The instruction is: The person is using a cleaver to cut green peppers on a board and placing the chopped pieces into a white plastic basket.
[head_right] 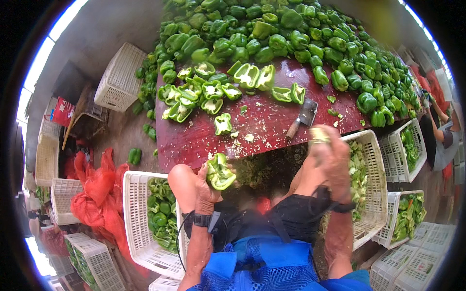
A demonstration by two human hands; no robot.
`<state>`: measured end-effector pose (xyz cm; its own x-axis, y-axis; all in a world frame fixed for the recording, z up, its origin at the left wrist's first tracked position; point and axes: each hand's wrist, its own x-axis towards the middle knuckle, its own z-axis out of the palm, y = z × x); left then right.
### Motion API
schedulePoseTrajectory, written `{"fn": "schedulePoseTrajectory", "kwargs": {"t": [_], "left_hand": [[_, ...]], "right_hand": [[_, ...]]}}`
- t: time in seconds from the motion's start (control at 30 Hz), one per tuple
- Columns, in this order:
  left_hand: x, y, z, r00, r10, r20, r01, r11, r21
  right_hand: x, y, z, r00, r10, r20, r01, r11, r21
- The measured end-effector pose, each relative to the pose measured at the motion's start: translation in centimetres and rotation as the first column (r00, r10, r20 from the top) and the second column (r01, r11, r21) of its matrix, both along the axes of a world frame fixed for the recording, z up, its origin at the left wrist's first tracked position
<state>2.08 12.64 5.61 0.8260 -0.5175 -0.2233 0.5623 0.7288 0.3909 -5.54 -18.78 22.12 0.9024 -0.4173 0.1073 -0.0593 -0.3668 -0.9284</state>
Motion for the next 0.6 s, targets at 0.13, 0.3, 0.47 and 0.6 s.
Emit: {"fn": "schedulePoseTrajectory", "kwargs": {"t": [0.13,0.3,0.47,0.6], "left_hand": [[0.5,-1.8,-0.5,0.999,0.022,0.024,-0.023,0.998,0.056],[0.1,-2.0,-0.9,0.999,0.037,-0.011,-0.035,0.989,0.143],[0.2,-1.8,-1.3,0.997,0.081,0.012,-0.081,0.988,0.133],[0.1,-2.1,-0.3,0.995,0.087,0.050,-0.088,0.996,0.013]], "right_hand": [[-4.1,-8.8,-2.6,0.961,-0.278,0.003,0.156,0.531,-0.833],[-0.9,1.0,-4.0,0.994,-0.026,-0.103,-0.016,0.923,-0.385],[2.4,10.8,-10.5,0.956,0.265,-0.122,-0.285,0.940,-0.187],[3.0,12.4,-12.0,0.961,0.237,-0.139,-0.271,0.901,-0.338]]}}
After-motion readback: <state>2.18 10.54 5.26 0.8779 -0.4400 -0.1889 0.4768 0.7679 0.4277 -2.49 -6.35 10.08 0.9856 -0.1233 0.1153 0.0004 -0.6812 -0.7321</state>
